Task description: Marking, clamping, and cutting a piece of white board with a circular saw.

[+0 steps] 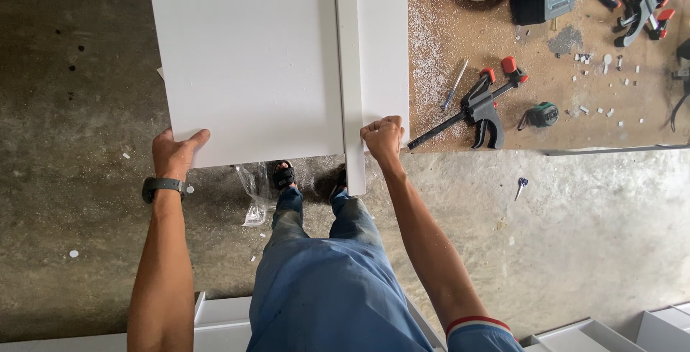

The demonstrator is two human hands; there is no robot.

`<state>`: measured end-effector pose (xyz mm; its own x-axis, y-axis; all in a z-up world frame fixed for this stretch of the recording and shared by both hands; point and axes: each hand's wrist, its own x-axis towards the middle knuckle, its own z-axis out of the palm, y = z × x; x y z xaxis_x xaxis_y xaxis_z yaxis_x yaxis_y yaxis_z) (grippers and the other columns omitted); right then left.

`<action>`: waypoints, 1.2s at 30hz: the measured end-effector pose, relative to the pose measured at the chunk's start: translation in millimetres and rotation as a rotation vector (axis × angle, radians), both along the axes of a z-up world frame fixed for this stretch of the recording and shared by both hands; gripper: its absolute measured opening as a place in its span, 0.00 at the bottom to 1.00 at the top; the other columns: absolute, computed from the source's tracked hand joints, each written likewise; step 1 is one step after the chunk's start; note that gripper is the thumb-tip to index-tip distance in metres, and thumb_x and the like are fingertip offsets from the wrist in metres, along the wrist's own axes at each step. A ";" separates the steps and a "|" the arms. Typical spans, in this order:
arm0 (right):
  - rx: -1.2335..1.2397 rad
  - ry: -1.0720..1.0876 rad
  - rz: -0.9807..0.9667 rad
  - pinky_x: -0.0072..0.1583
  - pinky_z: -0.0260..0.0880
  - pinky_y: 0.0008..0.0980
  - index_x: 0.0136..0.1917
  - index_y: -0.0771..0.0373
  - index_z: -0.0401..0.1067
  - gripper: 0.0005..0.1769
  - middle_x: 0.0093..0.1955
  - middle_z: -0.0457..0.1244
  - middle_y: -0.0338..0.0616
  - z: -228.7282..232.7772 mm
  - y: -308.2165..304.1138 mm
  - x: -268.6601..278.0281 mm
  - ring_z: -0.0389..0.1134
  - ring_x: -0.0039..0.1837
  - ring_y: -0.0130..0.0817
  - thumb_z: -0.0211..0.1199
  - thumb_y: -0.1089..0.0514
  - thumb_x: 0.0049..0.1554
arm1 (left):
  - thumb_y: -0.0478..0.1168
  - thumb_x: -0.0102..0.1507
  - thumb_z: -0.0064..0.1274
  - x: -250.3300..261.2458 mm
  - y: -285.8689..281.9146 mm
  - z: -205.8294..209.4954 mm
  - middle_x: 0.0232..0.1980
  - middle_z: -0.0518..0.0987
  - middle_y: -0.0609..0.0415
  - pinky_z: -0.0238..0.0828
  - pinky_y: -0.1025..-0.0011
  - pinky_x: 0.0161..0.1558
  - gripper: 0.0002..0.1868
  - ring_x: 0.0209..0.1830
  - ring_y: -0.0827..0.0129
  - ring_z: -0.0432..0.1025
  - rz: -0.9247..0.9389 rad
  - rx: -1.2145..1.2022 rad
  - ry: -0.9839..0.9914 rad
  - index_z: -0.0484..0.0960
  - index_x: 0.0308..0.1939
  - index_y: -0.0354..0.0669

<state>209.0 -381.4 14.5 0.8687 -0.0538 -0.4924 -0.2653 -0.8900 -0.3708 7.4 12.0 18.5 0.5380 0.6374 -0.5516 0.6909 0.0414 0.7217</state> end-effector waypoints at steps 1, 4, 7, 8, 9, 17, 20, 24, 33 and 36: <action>0.000 -0.001 0.000 0.73 0.52 0.43 0.36 0.61 0.81 0.07 0.59 0.59 0.39 -0.7 -0.8 -0.7 0.55 0.62 0.34 0.76 0.57 0.47 | 0.43 0.57 0.68 -0.7 -0.2 -1.7 0.45 0.86 0.45 0.76 0.66 0.50 0.17 0.43 0.61 0.81 0.000 0.000 -0.001 0.84 0.47 0.40; 0.011 -0.016 0.004 0.74 0.49 0.43 0.35 0.60 0.81 0.07 0.58 0.60 0.39 -1.2 -1.2 -0.9 0.56 0.61 0.32 0.76 0.57 0.46 | 0.43 0.58 0.68 -1.5 0.0 -3.0 0.44 0.85 0.45 0.76 0.67 0.50 0.18 0.42 0.61 0.81 -0.003 0.008 0.020 0.84 0.47 0.40; 0.012 -0.017 0.010 0.74 0.48 0.43 0.35 0.60 0.81 0.07 0.56 0.61 0.38 -0.8 -1.5 -0.4 0.56 0.61 0.32 0.76 0.56 0.46 | 0.44 0.58 0.68 -1.3 -0.8 -1.2 0.44 0.86 0.45 0.75 0.67 0.49 0.18 0.42 0.61 0.81 -0.009 0.013 0.008 0.84 0.47 0.39; -0.001 -0.015 0.028 0.74 0.47 0.43 0.35 0.59 0.81 0.07 0.55 0.62 0.38 -0.6 -1.7 -0.4 0.56 0.61 0.31 0.76 0.56 0.46 | 0.44 0.57 0.68 -1.5 -1.0 -1.3 0.44 0.86 0.45 0.75 0.67 0.50 0.18 0.42 0.61 0.81 -0.010 0.015 0.003 0.84 0.47 0.39; -0.013 -0.012 0.046 0.75 0.46 0.43 0.35 0.59 0.81 0.07 0.53 0.63 0.38 -0.7 -1.3 -0.4 0.57 0.61 0.31 0.76 0.56 0.46 | 0.44 0.57 0.69 -1.7 -0.8 -1.3 0.45 0.86 0.45 0.75 0.67 0.50 0.19 0.42 0.61 0.81 -0.011 0.018 -0.002 0.84 0.48 0.39; 0.002 -0.027 0.009 0.70 0.53 0.42 0.35 0.62 0.81 0.08 0.57 0.60 0.41 0.9 -1.6 -2.4 0.56 0.60 0.35 0.76 0.57 0.45 | 0.44 0.57 0.68 -1.9 -1.9 -0.7 0.45 0.86 0.44 0.76 0.65 0.50 0.19 0.43 0.60 0.81 -0.009 0.004 -0.011 0.84 0.48 0.39; 0.015 0.010 0.015 0.69 0.56 0.43 0.39 0.64 0.81 0.09 0.58 0.59 0.43 15.1 3.6 -1.5 0.55 0.61 0.37 0.75 0.58 0.47 | 0.45 0.57 0.68 -2.3 -0.1 -1.7 0.45 0.86 0.43 0.75 0.65 0.50 0.20 0.43 0.59 0.81 -0.015 0.023 0.011 0.84 0.48 0.38; 0.166 0.136 -0.075 0.63 0.69 0.42 0.53 0.64 0.77 0.14 0.60 0.64 0.52 49.7 5.8 2.5 0.63 0.61 0.39 0.68 0.58 0.53 | 0.46 0.57 0.68 -4.1 1.9 -16.4 0.46 0.85 0.43 0.75 0.65 0.51 0.21 0.43 0.59 0.81 -0.013 0.033 0.060 0.84 0.48 0.39; 0.479 -0.304 -0.204 0.60 0.76 0.42 0.60 0.67 0.72 0.20 0.59 0.67 0.55 69.1 -90.5 28.8 0.70 0.59 0.42 0.63 0.64 0.53 | 0.44 0.56 0.68 2.6 -4.6 9.9 0.46 0.86 0.44 0.75 0.66 0.49 0.20 0.43 0.60 0.81 0.000 0.019 0.025 0.84 0.49 0.37; 0.379 -0.025 -0.062 0.49 0.79 0.49 0.66 0.64 0.68 0.27 0.61 0.68 0.52 87.0 -55.1 30.6 0.73 0.55 0.43 0.60 0.49 0.57 | 0.43 0.56 0.68 -2.2 -0.9 -7.1 0.46 0.85 0.44 0.75 0.66 0.49 0.21 0.43 0.60 0.81 -0.014 0.029 0.014 0.85 0.49 0.36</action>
<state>239.7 -436.6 101.5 0.8816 0.0754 -0.4659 -0.3008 -0.6709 -0.6778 5.2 11.1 11.4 0.5393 0.6457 -0.5406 0.7010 0.0114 0.7131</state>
